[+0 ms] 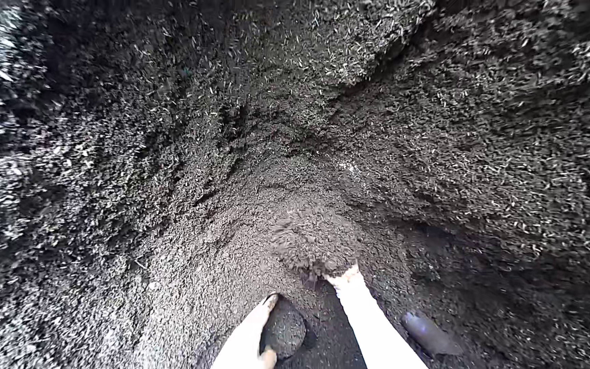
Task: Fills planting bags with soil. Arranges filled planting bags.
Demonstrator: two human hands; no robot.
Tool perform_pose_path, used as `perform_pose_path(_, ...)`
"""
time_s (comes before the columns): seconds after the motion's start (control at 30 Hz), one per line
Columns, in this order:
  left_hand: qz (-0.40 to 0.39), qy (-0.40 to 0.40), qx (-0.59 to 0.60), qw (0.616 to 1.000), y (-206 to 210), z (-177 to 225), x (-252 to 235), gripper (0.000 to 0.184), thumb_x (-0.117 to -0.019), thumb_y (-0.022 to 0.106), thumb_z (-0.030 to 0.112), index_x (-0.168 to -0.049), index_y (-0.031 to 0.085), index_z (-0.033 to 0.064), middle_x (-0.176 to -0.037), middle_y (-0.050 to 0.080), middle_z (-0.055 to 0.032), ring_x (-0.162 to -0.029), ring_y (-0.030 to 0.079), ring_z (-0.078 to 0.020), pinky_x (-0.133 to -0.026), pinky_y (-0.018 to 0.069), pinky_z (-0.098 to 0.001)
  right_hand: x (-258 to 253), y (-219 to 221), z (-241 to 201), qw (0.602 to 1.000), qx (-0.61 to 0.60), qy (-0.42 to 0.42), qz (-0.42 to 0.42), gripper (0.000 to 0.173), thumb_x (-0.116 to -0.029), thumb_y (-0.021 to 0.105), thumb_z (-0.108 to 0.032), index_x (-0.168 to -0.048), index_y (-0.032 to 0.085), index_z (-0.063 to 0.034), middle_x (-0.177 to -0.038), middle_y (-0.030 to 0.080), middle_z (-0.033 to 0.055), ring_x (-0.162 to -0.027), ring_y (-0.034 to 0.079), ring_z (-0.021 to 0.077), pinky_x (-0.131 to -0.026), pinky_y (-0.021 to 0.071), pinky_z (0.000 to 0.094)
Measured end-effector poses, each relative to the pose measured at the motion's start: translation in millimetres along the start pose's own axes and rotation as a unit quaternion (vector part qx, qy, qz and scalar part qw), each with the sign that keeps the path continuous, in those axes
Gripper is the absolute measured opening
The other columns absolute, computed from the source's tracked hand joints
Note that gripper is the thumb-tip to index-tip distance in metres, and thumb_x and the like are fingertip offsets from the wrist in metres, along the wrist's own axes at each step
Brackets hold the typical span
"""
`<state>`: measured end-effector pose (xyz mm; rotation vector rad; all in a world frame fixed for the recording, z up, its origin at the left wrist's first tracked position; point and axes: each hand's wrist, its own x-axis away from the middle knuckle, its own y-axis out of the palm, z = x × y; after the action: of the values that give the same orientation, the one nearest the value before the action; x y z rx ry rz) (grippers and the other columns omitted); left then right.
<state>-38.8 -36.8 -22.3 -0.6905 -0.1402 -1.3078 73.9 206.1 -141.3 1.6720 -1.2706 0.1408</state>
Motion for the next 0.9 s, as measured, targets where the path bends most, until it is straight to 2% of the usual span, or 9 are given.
perform_pose_path(0.2, -0.035, -0.044, 0.022, 0.998, -10.3, 18.5, -10.7, 0.079, -0.0887, 0.068, 0.005, -0.16, 0.034, 0.0053, -0.164, 0.037, -0.0161, -0.148, 0.041, -0.025, -0.122, 0.0338, -0.0435, 98.2, 20.3, -22.2, 0.99, 0.005, 0.06, -0.124, 0.04, -0.1017, 0.051, -0.05, -0.09, 0.068, -0.0157, -0.078, 0.075, 0.004, -0.07, 0.073, 0.0145, -0.061, 0.0623, 0.0347)
perform_pose_path(0.33, -0.047, -0.067, -0.022, 0.996, -11.4, 30.0, -5.0, 0.058, -0.0932, 0.071, 0.017, -0.141, 0.05, -0.0084, -0.138, 0.056, -0.0281, -0.13, 0.056, -0.0373, -0.111, 0.0431, -0.0529, 148.3, 32.5, -26.0, 0.954, 0.021, 0.158, -0.256, 0.052, -0.0883, 0.059, -0.069, -0.099, 0.078, -0.0216, -0.093, 0.079, 0.0039, -0.085, 0.076, 0.0158, -0.073, 0.0643, 0.0366)
perform_pose_path(0.5, -0.028, -0.046, -0.051, 0.997, -6.3, 37.0, 14.7, 0.057, -0.0929, 0.059, 0.001, -0.147, 0.043, -0.0103, -0.149, 0.048, -0.0306, -0.143, 0.045, -0.0392, -0.118, 0.0342, -0.0519, 173.0, 46.8, -15.5, 0.95, 0.106, 0.164, -0.242, 0.062, -0.1039, 0.032, -0.063, -0.119, 0.07, -0.0173, -0.109, 0.077, 0.0065, -0.099, 0.074, 0.0206, -0.084, 0.0626, 0.0424)
perform_pose_path(0.57, -0.037, -0.012, -0.107, 0.994, -0.5, 29.7, 16.9, 0.045, -0.0965, 0.056, 0.001, -0.139, 0.051, -0.0143, -0.145, 0.052, -0.0317, -0.143, 0.045, -0.0394, -0.12, 0.0312, -0.049, 187.0, 62.8, -10.9, 0.959, 0.191, 0.1, -0.184, 0.059, -0.1095, 0.021, -0.052, -0.124, 0.063, -0.0131, -0.105, 0.076, 0.0058, -0.093, 0.074, 0.0171, -0.078, 0.063, 0.0371)
perform_pose_path(0.63, -0.097, -0.007, -0.188, 0.977, -2.7, 28.3, 18.3, 0.042, -0.1008, 0.054, 0.004, -0.135, 0.051, -0.0204, -0.146, 0.049, -0.0357, -0.146, 0.039, -0.0434, -0.125, 0.0222, -0.048, 204.1, 83.8, -7.1, 0.945, 0.306, 0.028, -0.107, 0.05, -0.1125, 0.022, -0.043, -0.135, 0.053, -0.01, -0.109, 0.071, 0.0034, -0.095, 0.07, 0.0103, -0.08, 0.0601, 0.0301)
perform_pose_path(0.73, -0.056, -0.005, -0.127, 0.99, -6.0, 25.8, 21.3, 0.063, -0.0973, 0.061, 0.006, -0.15, 0.035, -0.0165, -0.158, 0.037, -0.0312, -0.153, 0.032, -0.0359, -0.127, 0.0201, -0.042, 213.5, 97.0, -7.7, 0.886, 0.452, 0.01, -0.104, 0.055, -0.1128, 0.029, -0.037, -0.154, 0.039, -0.0027, -0.149, 0.052, 0.0149, -0.134, 0.052, 0.0206, -0.111, 0.0445, 0.0414)
perform_pose_path(0.8, -0.002, 0.012, -0.049, 0.999, -3.7, 19.1, 19.3, 0.077, -0.0917, 0.07, 0.007, -0.156, 0.031, -0.0076, -0.16, 0.038, -0.0252, -0.151, 0.036, -0.0308, -0.126, 0.0255, -0.0423, 218.2, 104.1, -12.9, 0.834, 0.54, 0.013, -0.107, 0.054, -0.1126, 0.034, -0.036, -0.154, 0.04, -0.0024, -0.158, 0.042, 0.0182, -0.144, 0.043, 0.0276, -0.116, 0.0385, 0.0495)
perform_pose_path(0.83, 0.019, 0.012, -0.018, 1.0, -2.4, 16.7, 18.0, 0.082, -0.0889, 0.074, 0.009, -0.158, 0.031, -0.0022, -0.16, 0.04, -0.0217, -0.15, 0.039, -0.0287, -0.125, 0.0288, -0.0428, 217.8, 104.9, -17.7, 0.795, 0.595, -0.004, -0.117, 0.051, -0.1124, 0.038, -0.032, -0.153, 0.043, -0.0015, -0.16, 0.039, 0.0194, -0.147, 0.041, 0.03, -0.118, 0.0376, 0.0507)
perform_pose_path(0.9, 0.02, 0.004, -0.006, 1.0, -2.9, 14.1, 16.6, 0.09, -0.0868, 0.077, 0.01, -0.162, 0.027, 0.0039, -0.165, 0.034, -0.0169, -0.152, 0.036, -0.0254, -0.126, 0.0279, -0.0424, 203.9, 95.8, -24.8, 0.65, 0.747, -0.084, -0.112, 0.048, -0.1061, 0.055, -0.032, -0.145, 0.054, -0.0033, -0.158, 0.04, 0.0223, -0.142, 0.046, 0.0346, -0.114, 0.0431, 0.0479)
